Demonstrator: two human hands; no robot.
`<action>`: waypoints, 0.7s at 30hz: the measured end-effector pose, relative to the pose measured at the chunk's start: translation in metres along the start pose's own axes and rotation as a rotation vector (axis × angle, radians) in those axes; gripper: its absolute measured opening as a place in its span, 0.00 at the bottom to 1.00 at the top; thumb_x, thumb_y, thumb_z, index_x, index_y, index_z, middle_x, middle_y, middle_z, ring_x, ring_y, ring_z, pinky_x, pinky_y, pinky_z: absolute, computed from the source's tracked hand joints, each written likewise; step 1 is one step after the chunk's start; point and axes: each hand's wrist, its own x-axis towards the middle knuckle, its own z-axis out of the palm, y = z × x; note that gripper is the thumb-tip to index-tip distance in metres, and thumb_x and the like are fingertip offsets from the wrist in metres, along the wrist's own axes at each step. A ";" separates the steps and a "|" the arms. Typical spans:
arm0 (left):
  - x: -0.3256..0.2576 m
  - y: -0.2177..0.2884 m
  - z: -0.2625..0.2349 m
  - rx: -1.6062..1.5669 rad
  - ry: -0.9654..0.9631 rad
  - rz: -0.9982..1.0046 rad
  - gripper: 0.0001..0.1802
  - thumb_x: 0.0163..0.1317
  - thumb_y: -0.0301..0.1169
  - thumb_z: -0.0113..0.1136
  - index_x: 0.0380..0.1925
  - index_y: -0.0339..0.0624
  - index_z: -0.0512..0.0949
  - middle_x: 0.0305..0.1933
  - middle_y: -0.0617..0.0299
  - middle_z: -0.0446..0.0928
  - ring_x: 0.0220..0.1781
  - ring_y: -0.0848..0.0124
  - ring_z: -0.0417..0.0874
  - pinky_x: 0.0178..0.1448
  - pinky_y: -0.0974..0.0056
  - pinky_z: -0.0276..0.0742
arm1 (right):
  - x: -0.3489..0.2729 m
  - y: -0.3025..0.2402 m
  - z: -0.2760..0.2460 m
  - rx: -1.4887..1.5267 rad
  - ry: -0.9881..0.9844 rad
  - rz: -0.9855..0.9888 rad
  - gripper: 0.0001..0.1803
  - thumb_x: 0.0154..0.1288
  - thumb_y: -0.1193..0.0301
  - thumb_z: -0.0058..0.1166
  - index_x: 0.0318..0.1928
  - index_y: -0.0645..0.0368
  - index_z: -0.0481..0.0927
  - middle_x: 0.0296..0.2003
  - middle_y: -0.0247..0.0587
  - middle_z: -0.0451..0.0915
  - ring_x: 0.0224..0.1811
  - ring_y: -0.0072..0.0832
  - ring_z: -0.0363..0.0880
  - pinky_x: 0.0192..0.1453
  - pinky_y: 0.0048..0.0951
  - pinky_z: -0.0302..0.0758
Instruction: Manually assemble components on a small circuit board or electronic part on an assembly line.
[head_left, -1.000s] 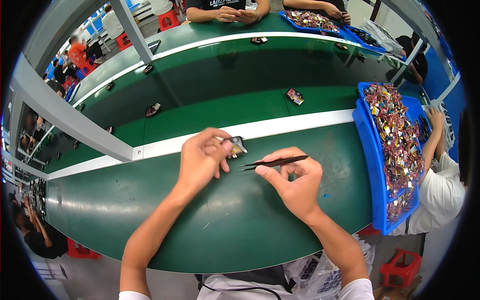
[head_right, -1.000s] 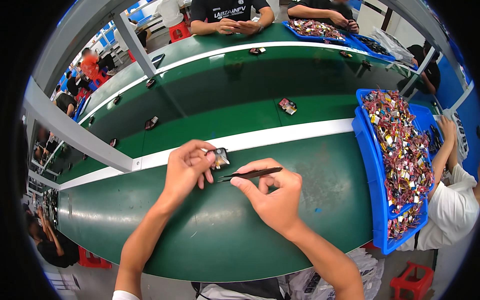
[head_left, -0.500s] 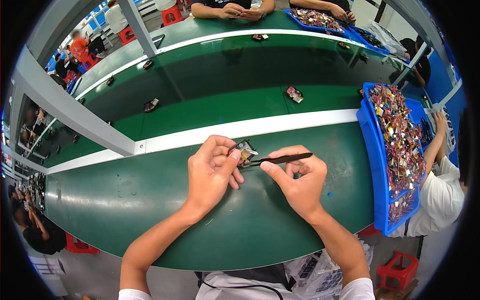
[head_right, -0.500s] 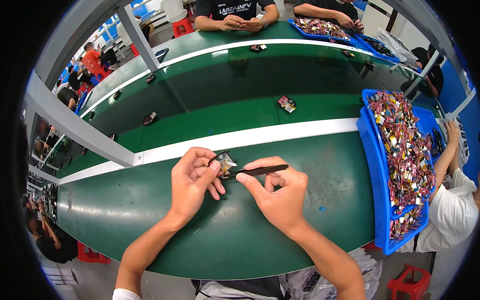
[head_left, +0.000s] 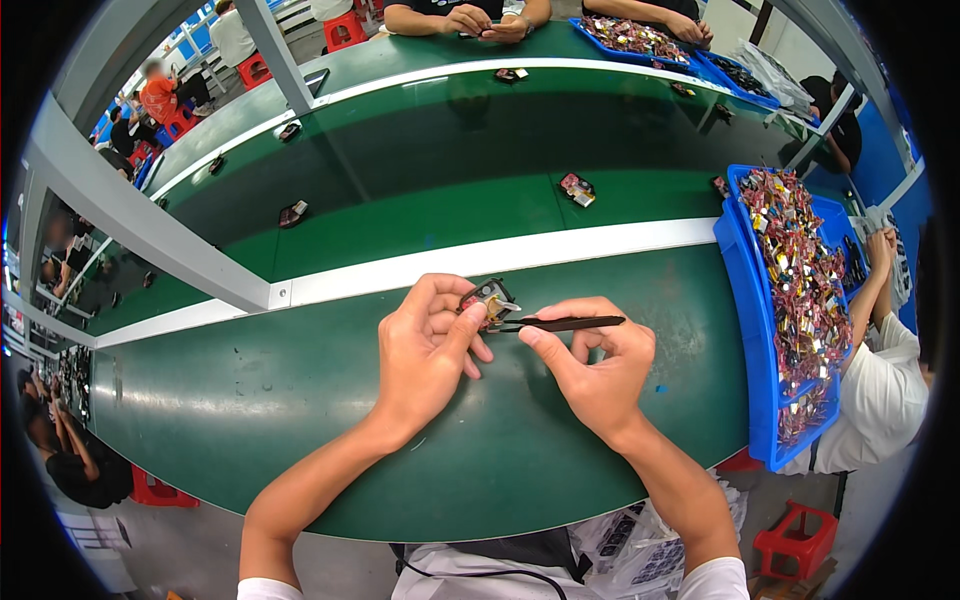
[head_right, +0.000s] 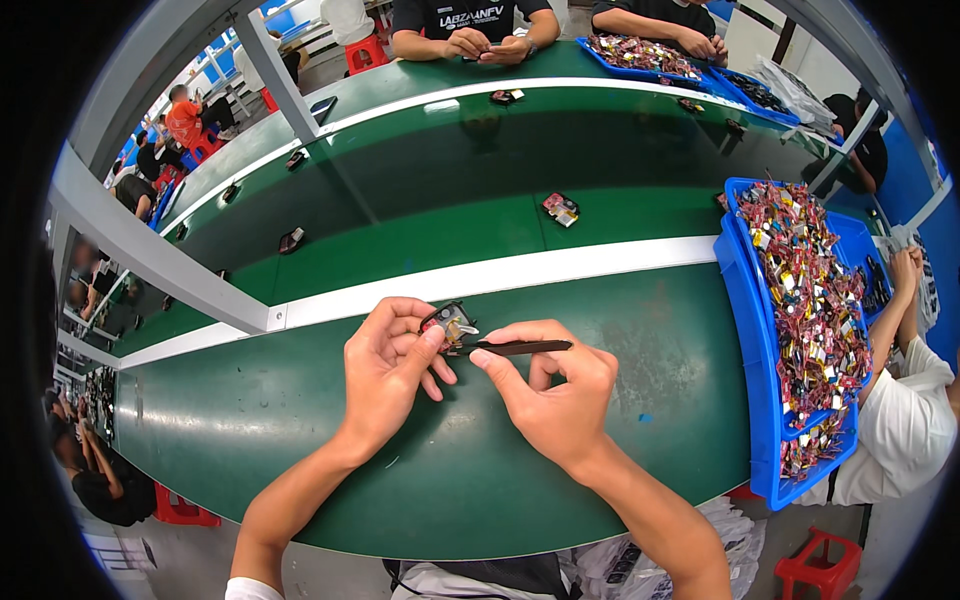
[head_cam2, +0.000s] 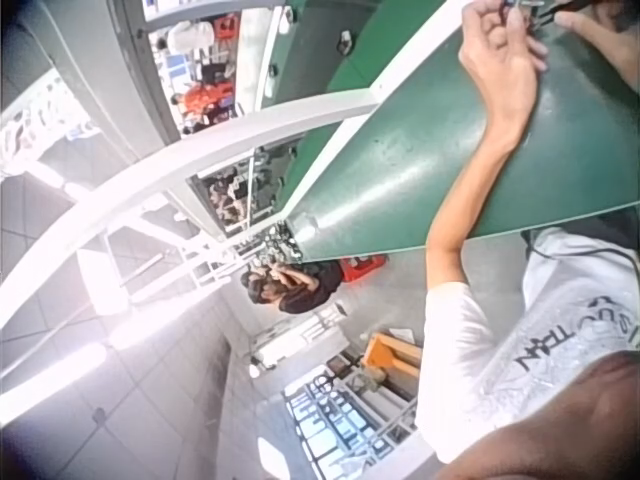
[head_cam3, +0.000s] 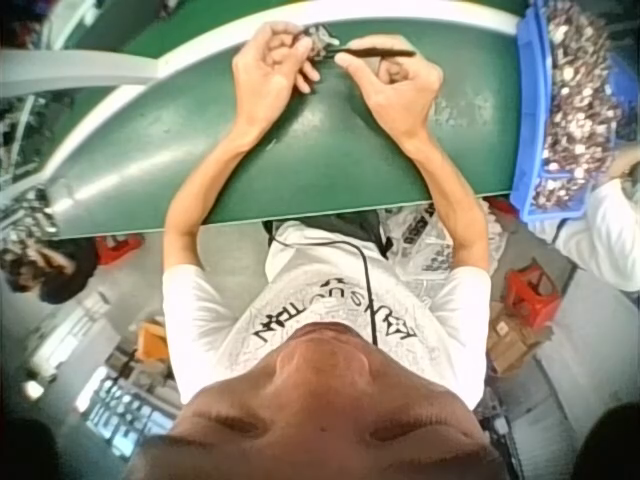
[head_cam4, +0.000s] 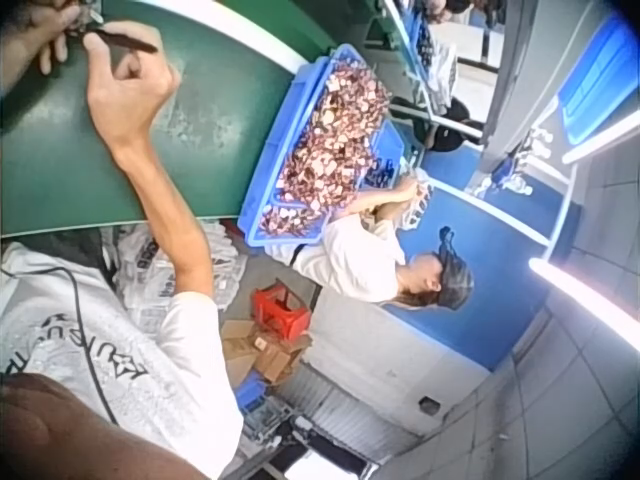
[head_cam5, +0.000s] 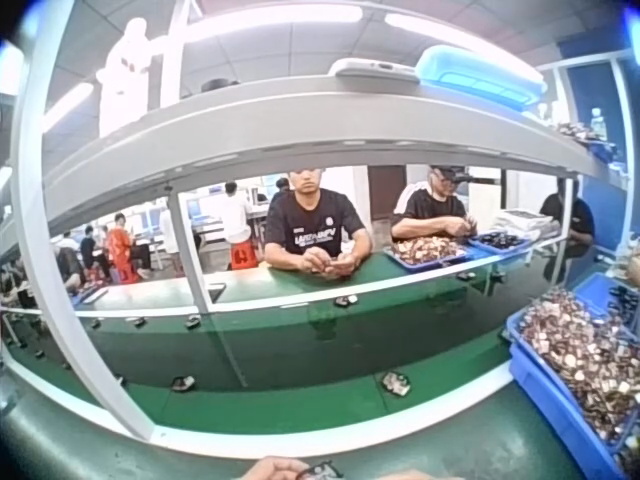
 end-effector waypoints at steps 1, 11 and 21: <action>0.000 0.001 0.000 0.012 0.001 -0.005 0.09 0.72 0.22 0.58 0.48 0.28 0.74 0.38 0.52 0.84 0.26 0.74 0.84 0.22 0.72 0.77 | 0.000 0.000 0.000 0.003 -0.003 0.013 0.07 0.53 0.78 0.75 0.28 0.65 0.88 0.31 0.34 0.89 0.12 0.12 0.61 0.19 0.22 0.56; -0.003 0.005 0.002 0.049 -0.009 0.009 0.09 0.71 0.21 0.59 0.48 0.27 0.75 0.40 0.50 0.85 0.27 0.75 0.85 0.21 0.72 0.76 | 0.002 0.001 -0.002 0.156 -0.060 0.179 0.09 0.57 0.79 0.74 0.37 0.65 0.86 0.28 0.34 0.87 0.16 0.06 0.61 0.20 0.16 0.52; -0.006 0.004 0.002 0.011 -0.028 0.044 0.10 0.71 0.21 0.59 0.50 0.27 0.75 0.42 0.49 0.85 0.28 0.73 0.85 0.23 0.72 0.78 | 0.010 -0.003 -0.006 0.500 -0.095 0.507 0.09 0.61 0.83 0.69 0.41 0.69 0.83 0.32 0.41 0.87 0.26 0.07 0.75 0.25 0.12 0.64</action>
